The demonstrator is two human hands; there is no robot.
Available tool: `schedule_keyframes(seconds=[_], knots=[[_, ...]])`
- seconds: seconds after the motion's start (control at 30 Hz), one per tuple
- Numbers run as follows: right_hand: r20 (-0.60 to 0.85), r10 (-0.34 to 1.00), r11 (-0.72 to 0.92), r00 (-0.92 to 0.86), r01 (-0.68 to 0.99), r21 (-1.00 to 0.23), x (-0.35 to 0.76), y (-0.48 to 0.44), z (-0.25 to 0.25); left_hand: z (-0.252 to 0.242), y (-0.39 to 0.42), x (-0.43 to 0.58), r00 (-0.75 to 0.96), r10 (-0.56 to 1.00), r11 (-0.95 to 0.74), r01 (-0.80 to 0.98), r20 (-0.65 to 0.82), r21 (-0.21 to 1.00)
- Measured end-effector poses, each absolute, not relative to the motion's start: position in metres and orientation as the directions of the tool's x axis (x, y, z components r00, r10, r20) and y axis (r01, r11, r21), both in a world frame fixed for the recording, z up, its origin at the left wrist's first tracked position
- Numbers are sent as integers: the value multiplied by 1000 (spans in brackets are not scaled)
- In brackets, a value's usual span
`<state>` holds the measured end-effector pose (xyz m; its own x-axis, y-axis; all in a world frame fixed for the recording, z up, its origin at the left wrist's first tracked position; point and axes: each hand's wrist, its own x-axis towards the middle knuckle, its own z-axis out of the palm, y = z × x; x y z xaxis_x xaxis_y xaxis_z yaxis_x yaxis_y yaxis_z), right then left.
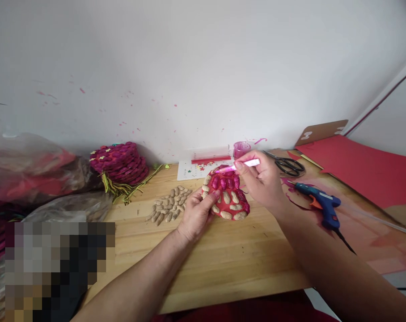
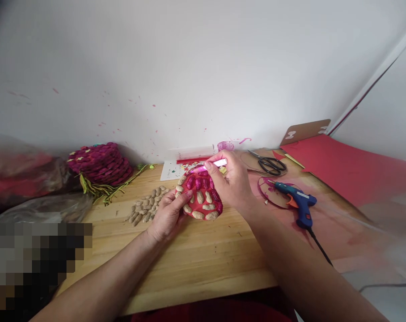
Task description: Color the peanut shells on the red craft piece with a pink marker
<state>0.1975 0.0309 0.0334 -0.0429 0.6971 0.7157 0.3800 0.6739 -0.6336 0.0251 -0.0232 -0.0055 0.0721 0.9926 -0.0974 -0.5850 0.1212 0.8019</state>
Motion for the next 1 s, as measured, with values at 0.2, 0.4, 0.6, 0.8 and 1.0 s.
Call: schedule_keyframes(seconds=[0.2, 0.4, 0.6, 0.8, 1.0], knots=[[687, 725, 660, -32, 315, -682, 197, 31, 34, -1, -25, 26, 62, 994, 109, -590, -90, 800], [690, 723, 640, 31, 346, -686, 197, 33, 32, 1, -26, 26, 56, 995, 104, -582, -88, 806], [651, 759, 622, 2, 295, -726, 197, 34, 30, -2, -24, 25, 72, 995, 98, -551, -71, 829], [669, 743, 648, -11, 265, -714, 196, 32, 34, -5, -24, 25, 94, 995, 91, -564, -46, 821], [716, 698, 669, 2, 355, -653, 198, 30, 35, -10, -22, 24, 94, 994, 93, -557, -49, 825]])
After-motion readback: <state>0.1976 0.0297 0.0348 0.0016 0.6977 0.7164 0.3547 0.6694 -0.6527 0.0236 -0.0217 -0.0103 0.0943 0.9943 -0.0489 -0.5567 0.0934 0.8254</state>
